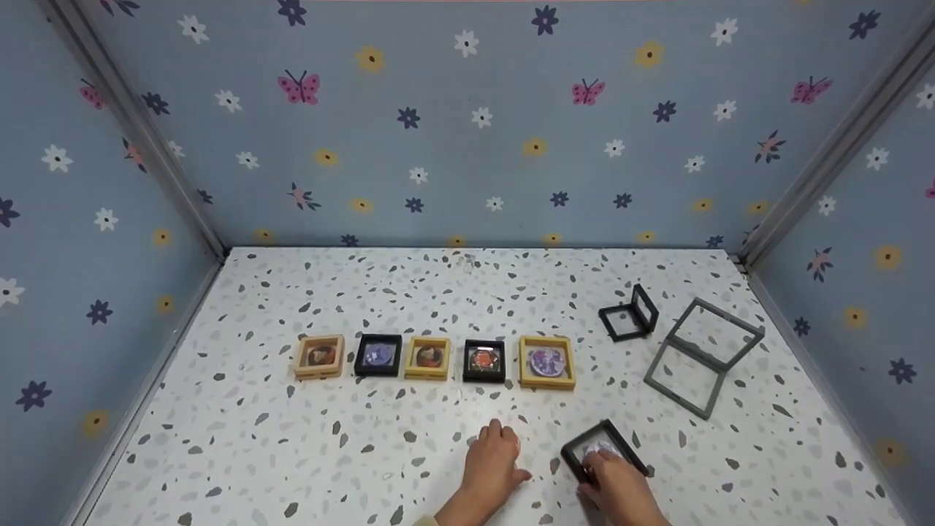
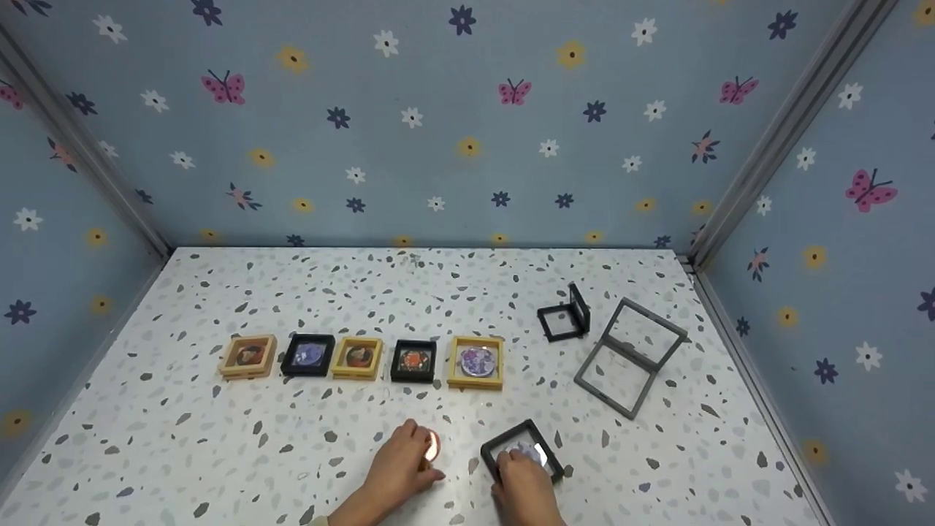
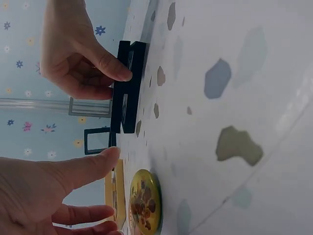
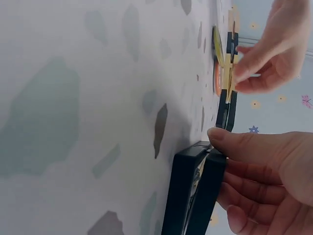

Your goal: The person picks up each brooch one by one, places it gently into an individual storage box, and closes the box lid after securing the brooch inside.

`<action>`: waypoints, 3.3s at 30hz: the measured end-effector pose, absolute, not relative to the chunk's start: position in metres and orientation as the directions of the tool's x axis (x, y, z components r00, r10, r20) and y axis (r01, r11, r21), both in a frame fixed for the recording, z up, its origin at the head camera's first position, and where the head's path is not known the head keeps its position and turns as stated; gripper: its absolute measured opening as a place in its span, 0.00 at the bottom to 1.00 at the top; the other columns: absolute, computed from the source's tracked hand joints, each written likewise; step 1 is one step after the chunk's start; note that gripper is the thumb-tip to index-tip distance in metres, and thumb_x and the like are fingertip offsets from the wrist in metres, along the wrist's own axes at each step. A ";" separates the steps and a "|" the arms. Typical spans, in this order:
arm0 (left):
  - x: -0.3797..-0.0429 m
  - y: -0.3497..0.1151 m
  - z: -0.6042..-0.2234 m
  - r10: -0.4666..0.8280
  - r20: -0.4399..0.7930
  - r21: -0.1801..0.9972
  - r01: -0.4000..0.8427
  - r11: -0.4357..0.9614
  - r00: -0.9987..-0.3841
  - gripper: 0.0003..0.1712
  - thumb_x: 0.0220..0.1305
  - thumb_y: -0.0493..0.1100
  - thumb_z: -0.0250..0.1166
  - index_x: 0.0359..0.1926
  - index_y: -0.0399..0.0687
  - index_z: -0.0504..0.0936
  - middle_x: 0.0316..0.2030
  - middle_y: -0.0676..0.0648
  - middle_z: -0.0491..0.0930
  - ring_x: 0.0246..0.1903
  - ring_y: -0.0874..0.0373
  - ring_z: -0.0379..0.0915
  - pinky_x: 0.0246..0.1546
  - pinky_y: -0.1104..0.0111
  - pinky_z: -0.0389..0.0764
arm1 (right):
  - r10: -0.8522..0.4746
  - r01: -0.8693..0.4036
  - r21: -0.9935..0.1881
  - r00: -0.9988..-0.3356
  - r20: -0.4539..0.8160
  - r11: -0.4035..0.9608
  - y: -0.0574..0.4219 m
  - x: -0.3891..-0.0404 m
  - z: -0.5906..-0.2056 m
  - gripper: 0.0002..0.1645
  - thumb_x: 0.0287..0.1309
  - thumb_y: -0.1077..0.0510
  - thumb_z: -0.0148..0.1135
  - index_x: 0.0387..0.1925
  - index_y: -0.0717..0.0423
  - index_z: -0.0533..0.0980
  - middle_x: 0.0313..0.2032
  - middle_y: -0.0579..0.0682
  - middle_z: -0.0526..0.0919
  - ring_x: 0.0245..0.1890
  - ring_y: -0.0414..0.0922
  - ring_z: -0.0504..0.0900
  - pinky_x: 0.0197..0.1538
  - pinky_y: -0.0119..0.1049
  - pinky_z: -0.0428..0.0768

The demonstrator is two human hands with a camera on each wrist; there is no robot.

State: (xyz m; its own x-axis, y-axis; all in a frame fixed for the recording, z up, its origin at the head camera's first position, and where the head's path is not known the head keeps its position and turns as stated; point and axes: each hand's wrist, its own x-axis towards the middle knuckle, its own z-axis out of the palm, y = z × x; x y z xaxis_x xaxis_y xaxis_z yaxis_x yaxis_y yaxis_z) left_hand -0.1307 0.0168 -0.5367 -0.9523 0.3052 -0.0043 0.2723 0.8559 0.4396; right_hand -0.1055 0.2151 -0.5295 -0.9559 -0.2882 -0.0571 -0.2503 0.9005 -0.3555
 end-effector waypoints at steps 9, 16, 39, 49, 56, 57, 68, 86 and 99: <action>-0.125 0.010 -0.538 0.261 -0.153 0.388 0.185 0.903 -0.953 0.39 0.28 0.51 0.78 0.41 0.31 0.74 0.30 0.43 0.67 0.31 0.51 0.66 0.29 0.61 0.73 | -0.269 -0.212 -0.380 -0.958 -0.103 0.900 0.215 -0.106 -0.531 0.12 0.39 0.62 0.70 0.28 0.57 0.75 0.23 0.45 0.71 0.23 0.40 0.71 0.27 0.37 0.72; -0.124 0.008 -0.539 0.278 -0.230 0.437 0.156 0.886 -0.933 0.39 0.29 0.47 0.78 0.43 0.32 0.72 0.31 0.42 0.68 0.32 0.50 0.67 0.31 0.59 0.74 | -0.236 -0.157 -0.389 -0.958 -0.163 0.908 0.216 -0.105 -0.530 0.12 0.40 0.64 0.69 0.30 0.59 0.76 0.26 0.47 0.75 0.26 0.43 0.75 0.31 0.39 0.74; -0.124 0.006 -0.539 0.297 -0.228 0.469 0.163 0.868 -0.927 0.29 0.37 0.38 0.73 0.41 0.26 0.74 0.29 0.42 0.70 0.29 0.53 0.70 0.30 0.62 0.75 | -0.259 -0.197 -0.421 -0.961 -0.096 0.886 0.235 -0.103 -0.536 0.10 0.40 0.65 0.68 0.29 0.55 0.77 0.27 0.44 0.76 0.27 0.42 0.75 0.31 0.41 0.74; -0.124 0.001 -0.540 0.372 -0.175 0.479 0.251 0.841 -0.912 0.21 0.32 0.37 0.72 0.32 0.32 0.78 0.27 0.44 0.71 0.27 0.55 0.68 0.30 0.66 0.74 | -0.242 -0.207 -0.403 -0.970 -0.035 0.891 0.246 -0.106 -0.536 0.10 0.40 0.66 0.68 0.27 0.52 0.78 0.27 0.43 0.75 0.28 0.43 0.76 0.34 0.41 0.74; -0.120 -0.006 -0.540 0.384 -0.055 0.518 0.303 0.800 -0.922 0.18 0.30 0.38 0.70 0.28 0.34 0.76 0.24 0.48 0.68 0.23 0.58 0.65 0.27 0.68 0.72 | -0.269 -0.300 -0.350 -0.954 0.134 0.887 0.258 -0.114 -0.541 0.10 0.35 0.67 0.69 0.25 0.54 0.79 0.24 0.41 0.74 0.24 0.41 0.75 0.30 0.37 0.74; -0.120 -0.006 -0.539 0.377 -0.066 0.537 0.286 0.793 -0.924 0.20 0.31 0.38 0.70 0.30 0.33 0.76 0.24 0.48 0.68 0.23 0.58 0.65 0.27 0.68 0.72 | -0.266 -0.300 -0.347 -0.954 0.141 0.889 0.260 -0.116 -0.542 0.10 0.35 0.67 0.69 0.25 0.53 0.80 0.24 0.41 0.74 0.24 0.41 0.75 0.30 0.37 0.74; -0.123 -0.017 -0.535 0.353 -0.071 0.637 0.230 0.736 -0.933 0.21 0.35 0.39 0.69 0.33 0.32 0.76 0.24 0.50 0.67 0.23 0.60 0.64 0.25 0.69 0.71 | -0.258 -0.292 -0.274 -0.954 0.154 0.916 0.272 -0.139 -0.542 0.11 0.34 0.69 0.69 0.23 0.53 0.79 0.24 0.43 0.75 0.25 0.44 0.76 0.31 0.39 0.75; -0.121 -0.027 -0.532 0.348 0.018 0.666 0.271 0.695 -0.937 0.21 0.38 0.44 0.71 0.32 0.34 0.76 0.25 0.51 0.68 0.24 0.61 0.65 0.25 0.69 0.72 | -0.241 -0.289 -0.278 -0.951 0.194 0.916 0.284 -0.177 -0.544 0.10 0.40 0.71 0.66 0.25 0.55 0.79 0.27 0.49 0.75 0.29 0.47 0.77 0.32 0.42 0.75; -0.121 -0.032 -0.533 0.337 0.022 0.686 0.260 0.680 -0.941 0.19 0.37 0.42 0.69 0.31 0.35 0.75 0.26 0.50 0.67 0.25 0.61 0.65 0.26 0.69 0.72 | -0.264 -0.311 -0.275 -0.945 0.192 0.910 0.289 -0.205 -0.545 0.10 0.41 0.73 0.64 0.28 0.58 0.80 0.28 0.50 0.76 0.30 0.49 0.77 0.35 0.44 0.76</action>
State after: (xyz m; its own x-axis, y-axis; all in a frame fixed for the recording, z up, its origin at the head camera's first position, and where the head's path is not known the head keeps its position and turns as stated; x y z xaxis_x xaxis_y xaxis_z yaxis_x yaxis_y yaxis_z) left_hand -0.1207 -0.0317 -0.5330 -0.9411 0.3373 0.0221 0.2598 0.6801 0.6855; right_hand -0.2050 0.2894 -0.5451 -0.9451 -0.2644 0.1923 -0.3105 0.9100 -0.2749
